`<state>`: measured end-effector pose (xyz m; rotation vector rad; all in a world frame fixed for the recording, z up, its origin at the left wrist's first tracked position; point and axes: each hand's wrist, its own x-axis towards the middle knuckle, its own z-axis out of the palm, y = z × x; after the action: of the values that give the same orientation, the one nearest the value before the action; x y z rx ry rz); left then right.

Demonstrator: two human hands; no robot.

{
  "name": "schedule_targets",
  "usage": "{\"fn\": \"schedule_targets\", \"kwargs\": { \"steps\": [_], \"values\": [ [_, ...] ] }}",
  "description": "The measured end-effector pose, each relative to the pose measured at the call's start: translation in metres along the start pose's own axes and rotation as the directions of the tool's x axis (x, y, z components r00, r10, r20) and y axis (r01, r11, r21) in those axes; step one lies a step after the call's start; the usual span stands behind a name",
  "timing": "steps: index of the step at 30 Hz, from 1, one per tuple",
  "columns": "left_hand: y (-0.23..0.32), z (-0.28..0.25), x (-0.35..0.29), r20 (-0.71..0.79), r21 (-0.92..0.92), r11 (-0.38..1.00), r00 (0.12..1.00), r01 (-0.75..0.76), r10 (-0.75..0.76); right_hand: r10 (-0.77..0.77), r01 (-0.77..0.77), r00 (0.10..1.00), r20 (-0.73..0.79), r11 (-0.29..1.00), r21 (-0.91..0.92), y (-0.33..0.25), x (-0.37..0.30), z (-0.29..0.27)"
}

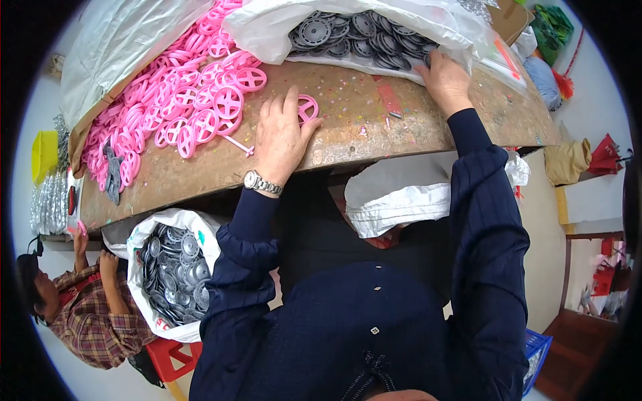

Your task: Assembling circular plastic toy components by fitting different colored parts together at a workbench.

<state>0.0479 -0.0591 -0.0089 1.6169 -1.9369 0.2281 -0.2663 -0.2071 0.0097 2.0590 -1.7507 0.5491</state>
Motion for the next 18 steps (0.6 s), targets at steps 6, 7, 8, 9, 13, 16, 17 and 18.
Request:
{"fn": "schedule_targets", "kwargs": {
  "steps": [6,7,8,9,13,16,17,18],
  "values": [
    [-0.002,0.002,0.005,0.03,-0.054,0.999,1.0,0.004,-0.003,0.071,-0.072,0.997,0.04,0.997,0.013,0.01,0.005,-0.001],
    [-0.001,0.001,0.004,0.032,-0.051,0.999,0.999,0.011,-0.009,0.091,-0.091,0.996,0.006,0.995,0.049,0.009,0.004,-0.007],
    [0.001,0.0,0.003,0.008,-0.116,0.993,1.0,-0.003,0.004,0.086,-0.086,0.996,0.01,0.995,0.052,0.008,0.003,-0.012],
    [0.002,-0.001,0.001,-0.016,-0.179,0.984,1.0,-0.018,0.015,0.05,-0.037,0.996,-0.074,0.986,0.165,0.007,0.001,-0.018],
    [0.017,-0.009,0.001,-0.022,-0.342,0.937,0.998,-0.067,0.063,0.097,-0.014,0.988,-0.118,0.825,0.565,-0.012,-0.022,-0.051],
    [0.027,-0.011,0.0,-0.037,-0.438,0.891,0.993,-0.116,0.11,0.101,-0.116,0.992,0.078,0.466,0.877,-0.039,-0.049,-0.075],
    [0.029,-0.012,-0.002,-0.053,-0.469,0.873,0.991,-0.136,0.127,0.027,-0.206,0.978,0.207,0.301,0.931,-0.049,-0.057,-0.085],
    [0.031,-0.013,-0.005,-0.069,-0.499,0.852,0.988,-0.157,0.142,-0.069,-0.307,0.946,0.318,0.136,0.942,-0.058,-0.066,-0.092]
  ]
}}
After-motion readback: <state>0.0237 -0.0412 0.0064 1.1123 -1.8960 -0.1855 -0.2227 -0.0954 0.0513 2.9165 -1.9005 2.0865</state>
